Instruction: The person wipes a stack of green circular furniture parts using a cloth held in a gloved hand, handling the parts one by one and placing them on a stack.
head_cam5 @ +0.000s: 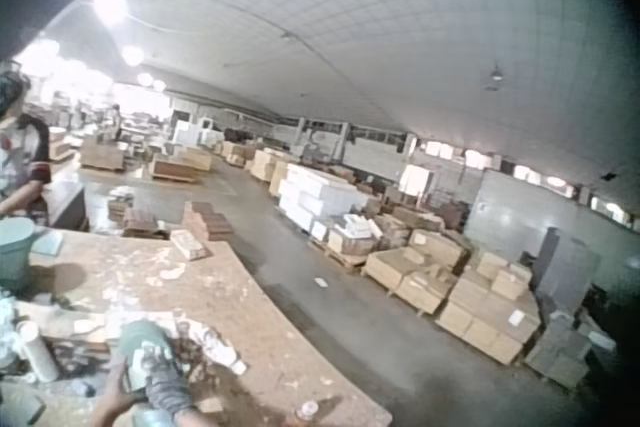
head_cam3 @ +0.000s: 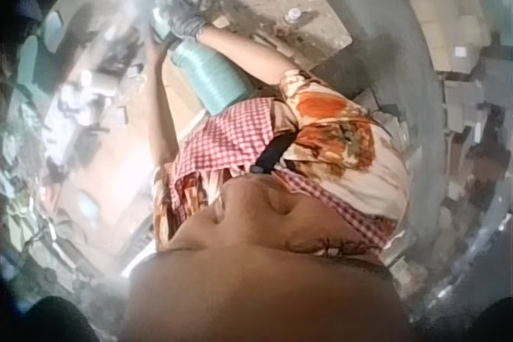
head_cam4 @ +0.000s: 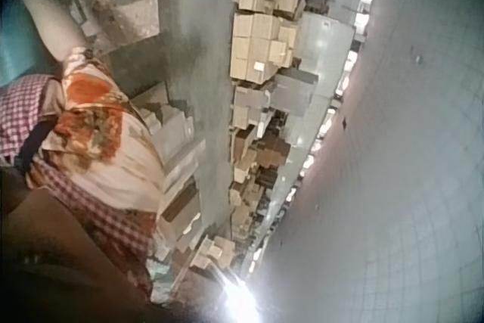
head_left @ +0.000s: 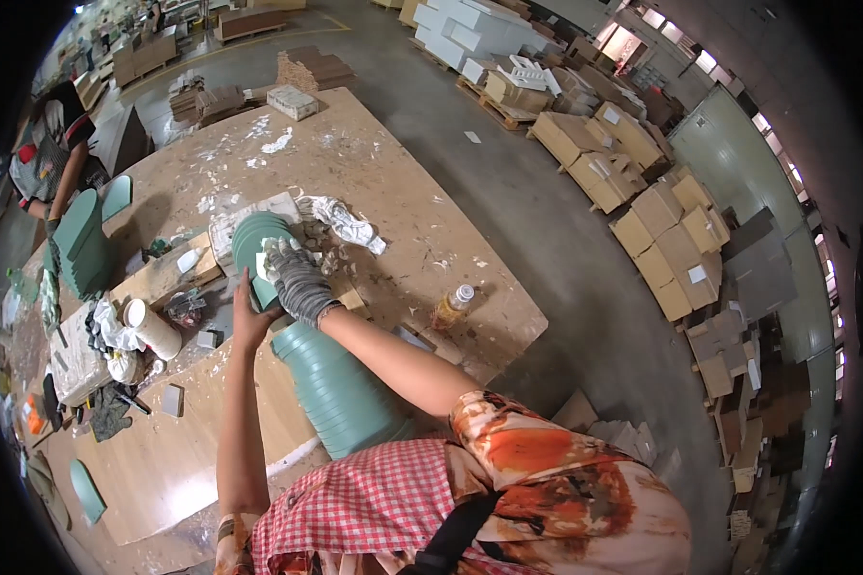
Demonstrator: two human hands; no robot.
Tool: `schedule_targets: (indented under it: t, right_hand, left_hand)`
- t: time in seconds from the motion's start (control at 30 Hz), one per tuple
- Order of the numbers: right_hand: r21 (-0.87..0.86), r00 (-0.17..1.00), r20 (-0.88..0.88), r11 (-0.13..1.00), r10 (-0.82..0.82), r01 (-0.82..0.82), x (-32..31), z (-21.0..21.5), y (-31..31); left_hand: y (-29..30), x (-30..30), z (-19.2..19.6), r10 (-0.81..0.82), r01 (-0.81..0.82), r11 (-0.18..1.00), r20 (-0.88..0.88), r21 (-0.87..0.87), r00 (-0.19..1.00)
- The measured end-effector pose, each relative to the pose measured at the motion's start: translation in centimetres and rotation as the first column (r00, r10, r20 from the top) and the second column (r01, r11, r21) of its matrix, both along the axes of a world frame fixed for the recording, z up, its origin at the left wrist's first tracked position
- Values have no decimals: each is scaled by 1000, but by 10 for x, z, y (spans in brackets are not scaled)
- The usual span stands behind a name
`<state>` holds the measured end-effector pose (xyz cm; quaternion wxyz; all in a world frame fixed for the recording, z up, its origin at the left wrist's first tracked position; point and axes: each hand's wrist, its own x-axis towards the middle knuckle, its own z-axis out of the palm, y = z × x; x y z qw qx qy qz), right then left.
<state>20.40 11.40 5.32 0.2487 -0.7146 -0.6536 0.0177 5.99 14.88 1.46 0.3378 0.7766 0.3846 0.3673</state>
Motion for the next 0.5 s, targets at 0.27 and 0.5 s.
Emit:
schedule_targets:
  t: [0.27,0.5]
  right_hand:
    - [100,582,-791,978,190,-182,39,-68,11]
    - [-598,921,-352,797,-163,-87,42,-73,14]
  left_hand:
    - [-9,-6,-16,99,-99,994,-2,39,995]
    - [-11,-15,-11,91,-92,990,-14,-111,996]
